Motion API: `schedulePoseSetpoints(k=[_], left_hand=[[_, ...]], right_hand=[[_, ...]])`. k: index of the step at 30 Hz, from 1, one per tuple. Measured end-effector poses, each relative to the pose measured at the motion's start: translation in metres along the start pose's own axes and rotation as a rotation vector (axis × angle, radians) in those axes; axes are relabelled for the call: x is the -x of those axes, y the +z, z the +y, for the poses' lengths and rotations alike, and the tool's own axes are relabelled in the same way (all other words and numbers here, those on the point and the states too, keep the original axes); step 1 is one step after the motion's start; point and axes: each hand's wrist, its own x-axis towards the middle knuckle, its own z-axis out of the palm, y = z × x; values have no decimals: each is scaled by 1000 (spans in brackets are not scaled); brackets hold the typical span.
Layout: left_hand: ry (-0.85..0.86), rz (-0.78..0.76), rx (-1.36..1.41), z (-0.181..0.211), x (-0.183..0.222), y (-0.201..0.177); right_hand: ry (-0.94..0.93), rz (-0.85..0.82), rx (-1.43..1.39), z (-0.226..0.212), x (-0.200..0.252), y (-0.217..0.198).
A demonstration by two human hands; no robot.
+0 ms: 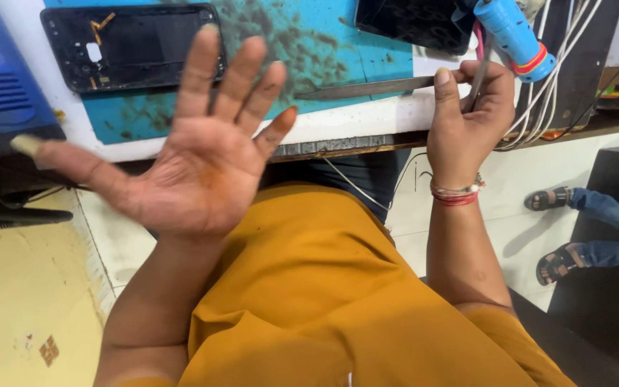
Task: The person uses tweezers to remove small components from a disassembled smartphone chassis. They then use a metal blade to scrape residue from the workbench mat and their palm, and finally use the tweezers to clean the blade.
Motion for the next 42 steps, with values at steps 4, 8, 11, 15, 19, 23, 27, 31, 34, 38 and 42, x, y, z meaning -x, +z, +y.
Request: schedulePoseSetpoints(k=[4, 8, 11, 15, 19, 23, 27, 31, 34, 38, 42], left_hand=[[-96, 130, 240, -6, -16, 12], [-127, 131, 339, -13, -26, 23], [-156, 92, 374, -16, -26, 26], [-168, 24, 310, -21, -26, 19], [-186, -86, 102, -21, -28, 7], [-230, -5, 322, -25, -29, 4], [-240, 33, 400, -30, -33, 6], [-217, -16, 149, -33, -31, 8], [-162, 121, 253, -35, -30, 7], [-8, 16, -307, -29, -28, 1], [265, 37, -1334, -30, -29, -6]], right_hand=[[-19, -26, 247, -44, 24, 12], [-186, -503, -194, -89, 49, 20], [-478, -576, -157, -102, 43, 39], [-530, -631, -125, -111, 34, 56], [-509, -674, -87, -115, 30, 59], [-556, -667, 1, -118, 28, 59], [-569, -648, -82, -113, 25, 62], [-421, -689, -251, -95, 30, 59], [-167, -666, -518, -75, 36, 51], [-171, -397, -231, -41, 22, 38], [-332, -370, 63, -14, 0, 30]])
